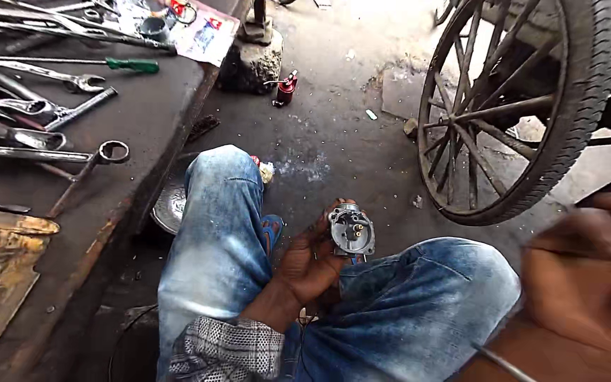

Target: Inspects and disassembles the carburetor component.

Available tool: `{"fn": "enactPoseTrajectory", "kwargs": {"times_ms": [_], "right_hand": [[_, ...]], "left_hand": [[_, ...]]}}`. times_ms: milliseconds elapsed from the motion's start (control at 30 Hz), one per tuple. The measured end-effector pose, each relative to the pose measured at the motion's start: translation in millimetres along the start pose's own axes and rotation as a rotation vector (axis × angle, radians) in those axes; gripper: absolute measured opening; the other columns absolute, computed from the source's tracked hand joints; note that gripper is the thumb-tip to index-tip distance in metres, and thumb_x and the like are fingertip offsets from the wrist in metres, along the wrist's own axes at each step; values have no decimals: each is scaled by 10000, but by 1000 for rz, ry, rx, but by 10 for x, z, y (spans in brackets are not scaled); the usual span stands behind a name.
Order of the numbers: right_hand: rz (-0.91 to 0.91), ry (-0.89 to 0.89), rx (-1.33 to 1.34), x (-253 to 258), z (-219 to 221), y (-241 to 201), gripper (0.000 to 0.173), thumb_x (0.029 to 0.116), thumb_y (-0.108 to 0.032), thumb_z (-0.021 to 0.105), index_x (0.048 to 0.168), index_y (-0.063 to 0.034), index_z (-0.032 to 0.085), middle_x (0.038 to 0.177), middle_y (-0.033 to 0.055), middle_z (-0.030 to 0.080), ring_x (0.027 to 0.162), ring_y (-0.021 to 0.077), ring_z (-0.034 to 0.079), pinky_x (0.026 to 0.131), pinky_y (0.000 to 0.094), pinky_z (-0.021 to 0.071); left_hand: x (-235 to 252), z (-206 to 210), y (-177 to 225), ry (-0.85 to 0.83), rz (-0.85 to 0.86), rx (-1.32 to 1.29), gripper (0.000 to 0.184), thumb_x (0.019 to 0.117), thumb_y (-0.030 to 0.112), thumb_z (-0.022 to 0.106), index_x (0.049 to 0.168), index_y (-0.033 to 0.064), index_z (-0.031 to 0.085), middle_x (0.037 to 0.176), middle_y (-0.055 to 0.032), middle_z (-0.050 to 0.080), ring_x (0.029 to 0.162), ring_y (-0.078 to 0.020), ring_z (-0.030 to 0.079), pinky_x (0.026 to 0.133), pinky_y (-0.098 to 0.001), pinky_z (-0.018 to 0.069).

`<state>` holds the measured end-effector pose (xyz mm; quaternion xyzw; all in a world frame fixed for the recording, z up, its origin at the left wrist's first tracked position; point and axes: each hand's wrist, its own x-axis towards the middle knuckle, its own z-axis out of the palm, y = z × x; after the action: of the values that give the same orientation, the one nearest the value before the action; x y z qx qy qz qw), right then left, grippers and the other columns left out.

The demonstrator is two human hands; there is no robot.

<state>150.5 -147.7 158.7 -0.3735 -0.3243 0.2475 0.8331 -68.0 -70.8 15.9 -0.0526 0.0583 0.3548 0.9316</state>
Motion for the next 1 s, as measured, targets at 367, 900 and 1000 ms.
{"fn": "enactPoseTrajectory", "kwargs": {"times_ms": [367, 900, 1000], "right_hand": [[-101, -545, -944, -1344, 678, 896, 106, 948, -186, 744, 1042, -136, 744, 917, -25, 762, 769, 56, 717, 687, 218, 629], [-146, -525, -1047, -1330, 676, 1085, 187, 880, -233, 818, 984, -86, 766, 884, -6, 763, 757, 47, 721, 683, 198, 630], [-183, -545, -1105, -1298, 629, 1064, 135, 886, -240, 800, 862, -115, 758, 803, -35, 721, 720, 17, 669, 644, 169, 568]], "left_hand": [[-137, 90, 252, -105, 217, 126, 370, 1062, 239, 503, 1429, 223, 550, 1335, -31, 633, 1168, -123, 646, 948, -262, 553], [-131, 78, 297, -118, 191, 146, 442, 1060, 270, 511, 1500, 232, 489, 1461, -51, 557, 1270, -167, 598, 978, -331, 551], [-139, 94, 294, -116, 178, 101, 431, 1071, 247, 474, 1500, 206, 482, 1469, -72, 545, 1296, -199, 582, 1020, -367, 529]]}}
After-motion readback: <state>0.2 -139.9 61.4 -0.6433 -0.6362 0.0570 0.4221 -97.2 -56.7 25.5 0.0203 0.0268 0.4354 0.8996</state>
